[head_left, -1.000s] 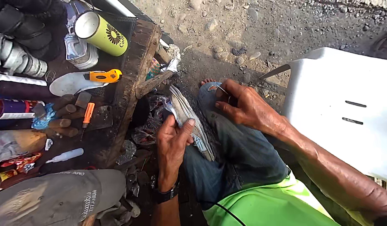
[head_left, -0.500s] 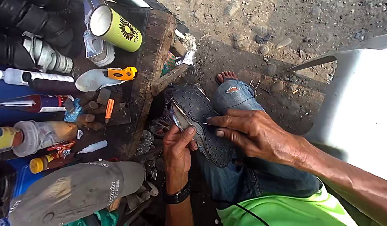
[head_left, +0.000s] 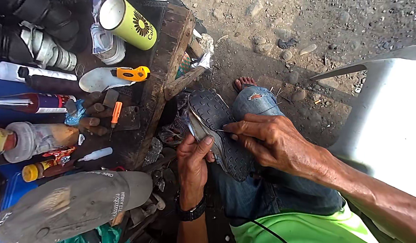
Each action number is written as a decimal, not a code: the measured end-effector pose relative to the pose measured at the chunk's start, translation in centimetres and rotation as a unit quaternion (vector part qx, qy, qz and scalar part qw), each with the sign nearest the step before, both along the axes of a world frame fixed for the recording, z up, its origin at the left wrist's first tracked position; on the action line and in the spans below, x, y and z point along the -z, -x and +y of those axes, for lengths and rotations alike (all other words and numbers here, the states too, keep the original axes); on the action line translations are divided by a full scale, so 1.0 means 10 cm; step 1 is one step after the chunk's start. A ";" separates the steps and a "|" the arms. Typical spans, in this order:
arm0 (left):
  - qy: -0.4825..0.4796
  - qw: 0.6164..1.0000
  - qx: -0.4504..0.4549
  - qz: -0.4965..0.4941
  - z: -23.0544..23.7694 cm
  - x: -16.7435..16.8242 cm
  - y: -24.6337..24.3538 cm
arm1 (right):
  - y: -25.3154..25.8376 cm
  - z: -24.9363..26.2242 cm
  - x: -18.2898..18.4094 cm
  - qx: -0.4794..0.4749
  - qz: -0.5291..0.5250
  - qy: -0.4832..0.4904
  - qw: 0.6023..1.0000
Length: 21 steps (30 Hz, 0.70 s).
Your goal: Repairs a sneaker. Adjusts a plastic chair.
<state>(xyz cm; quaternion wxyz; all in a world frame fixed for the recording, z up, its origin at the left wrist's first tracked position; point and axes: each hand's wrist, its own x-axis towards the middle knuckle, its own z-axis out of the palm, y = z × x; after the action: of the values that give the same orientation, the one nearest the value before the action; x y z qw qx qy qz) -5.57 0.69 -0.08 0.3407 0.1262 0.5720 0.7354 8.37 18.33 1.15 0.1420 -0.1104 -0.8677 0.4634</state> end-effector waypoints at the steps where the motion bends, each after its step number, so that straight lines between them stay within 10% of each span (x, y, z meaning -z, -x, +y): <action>1: 0.003 1.000 -0.001 0.002 0.00 0.00 0.00 | 0.01 0.00 0.00 0.000 0.000 -0.005 1.000; 21: 0.003 1.000 0.003 0.018 0.00 -0.01 -0.01 | 0.01 0.03 -0.02 -0.008 0.004 -0.029 1.000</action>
<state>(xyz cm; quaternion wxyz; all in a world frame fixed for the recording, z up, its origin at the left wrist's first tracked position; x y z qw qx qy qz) -5.47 0.73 -0.01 0.3331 0.1405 0.5795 0.7304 8.28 18.61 1.37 0.1451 -0.0975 -0.8808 0.4400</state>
